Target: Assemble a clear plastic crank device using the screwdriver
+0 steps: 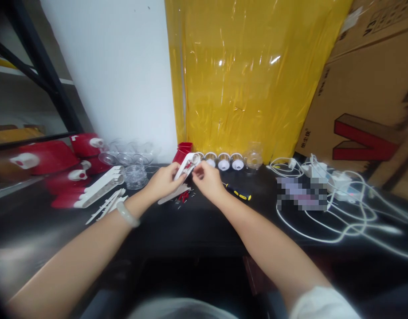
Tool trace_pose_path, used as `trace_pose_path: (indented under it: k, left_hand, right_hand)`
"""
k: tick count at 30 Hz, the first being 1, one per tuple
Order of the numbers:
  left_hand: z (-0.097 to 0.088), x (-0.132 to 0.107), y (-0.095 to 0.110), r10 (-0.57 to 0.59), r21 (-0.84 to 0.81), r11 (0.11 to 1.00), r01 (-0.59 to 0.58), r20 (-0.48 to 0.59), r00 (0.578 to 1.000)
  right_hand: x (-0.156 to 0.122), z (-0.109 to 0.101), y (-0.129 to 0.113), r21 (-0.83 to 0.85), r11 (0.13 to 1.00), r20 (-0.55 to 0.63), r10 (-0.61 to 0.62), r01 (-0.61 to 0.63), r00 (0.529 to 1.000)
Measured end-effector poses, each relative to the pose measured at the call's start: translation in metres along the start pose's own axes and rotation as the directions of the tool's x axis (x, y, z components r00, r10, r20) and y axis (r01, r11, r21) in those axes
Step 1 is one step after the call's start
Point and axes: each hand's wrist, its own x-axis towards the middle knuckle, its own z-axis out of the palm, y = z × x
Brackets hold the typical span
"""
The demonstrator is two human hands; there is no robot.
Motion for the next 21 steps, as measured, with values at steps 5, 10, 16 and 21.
trace_pose_path:
  k: [5, 10, 16, 21]
  left_hand:
    - [0.0027, -0.0007, 0.0005, 0.029, 0.050, 0.998, -0.029, 0.011, 1.000]
    - [0.0030, -0.0014, 0.0008, 0.029, 0.053, 0.998, -0.030, 0.026, 0.999]
    - [0.0025, -0.0021, 0.0041, 0.027, 0.089, 0.996, -0.032, 0.053, 0.998]
    - [0.0030, -0.0023, 0.0050, 0.017, 0.116, 0.993, -0.025, 0.067, 0.998]
  right_hand:
    - [-0.0019, 0.0027, -0.0001, 0.021, 1.000, 0.033, -0.011, 0.011, 0.999]
    - [-0.0022, 0.0021, -0.0012, 0.023, 1.000, 0.036, -0.019, 0.019, 0.999]
    - [-0.0026, 0.0019, -0.0017, -0.015, 1.000, 0.034, -0.022, 0.023, 0.999]
    - [-0.0024, 0.0021, -0.0004, -0.024, 0.999, 0.039, -0.029, 0.030, 0.999]
